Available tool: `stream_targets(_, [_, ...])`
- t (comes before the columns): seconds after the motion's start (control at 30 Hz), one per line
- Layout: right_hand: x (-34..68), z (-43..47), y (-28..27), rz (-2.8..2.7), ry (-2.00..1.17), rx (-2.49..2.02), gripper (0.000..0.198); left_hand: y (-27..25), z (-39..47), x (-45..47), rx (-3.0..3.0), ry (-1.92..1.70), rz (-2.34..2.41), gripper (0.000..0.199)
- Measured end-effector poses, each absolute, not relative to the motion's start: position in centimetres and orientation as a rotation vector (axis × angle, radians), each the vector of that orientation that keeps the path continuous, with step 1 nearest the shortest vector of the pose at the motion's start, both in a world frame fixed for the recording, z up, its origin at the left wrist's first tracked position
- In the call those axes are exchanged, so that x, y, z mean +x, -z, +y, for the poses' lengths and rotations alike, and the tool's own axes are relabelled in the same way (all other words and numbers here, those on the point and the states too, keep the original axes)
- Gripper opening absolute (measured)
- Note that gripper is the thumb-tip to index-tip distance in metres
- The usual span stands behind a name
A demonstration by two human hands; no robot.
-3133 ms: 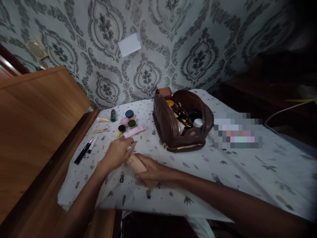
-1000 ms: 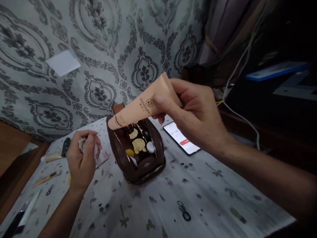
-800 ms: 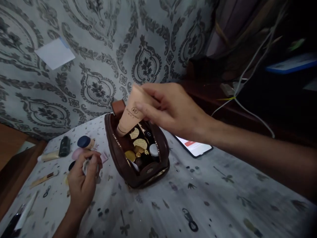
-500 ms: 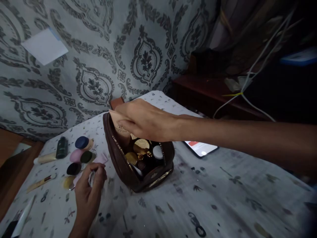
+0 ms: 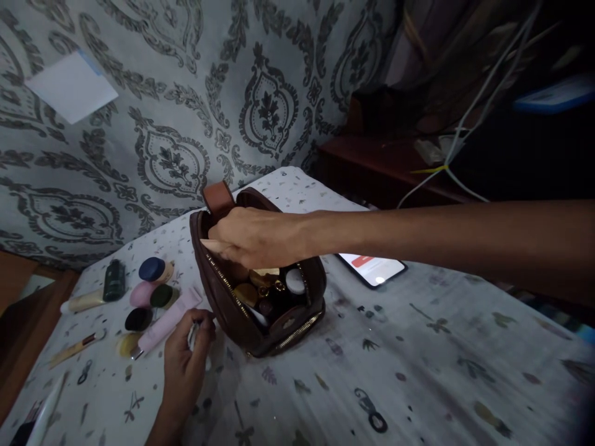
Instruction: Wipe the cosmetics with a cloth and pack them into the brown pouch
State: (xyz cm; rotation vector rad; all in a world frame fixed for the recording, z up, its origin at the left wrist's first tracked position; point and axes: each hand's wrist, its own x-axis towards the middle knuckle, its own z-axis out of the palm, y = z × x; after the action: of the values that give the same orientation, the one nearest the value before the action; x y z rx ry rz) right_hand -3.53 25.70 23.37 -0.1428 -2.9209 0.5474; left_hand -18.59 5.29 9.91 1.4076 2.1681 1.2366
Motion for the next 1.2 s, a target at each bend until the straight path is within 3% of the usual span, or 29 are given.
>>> stream_targets(0.33, [-3.4, 25.9, -23.2, -2.901, -0.527, -0.129, 0.028, -9.3, 5.8, -18.5, 1.359, -1.209, 2.12, 0.028])
stream_targets(0.57, [-3.0, 25.7, -23.3, -2.91, -0.541, -0.23, 0.011, -9.1, 5.9, -18.8, 1.337, -1.236, 2.111, 0.03])
stream_targets(0.8, [-3.2, 25.1, -23.8, -2.918, -0.514, -0.222, 0.027, -9.0, 5.8, -18.9, 1.371, -1.224, 2.092, 0.031])
stream_targets(1.2, [-3.4, 25.8, -24.0, -2.93, -0.583, 0.031, 0.026, -8.8, 5.6, -19.0, 1.343, -1.229, 2.075, 0.032])
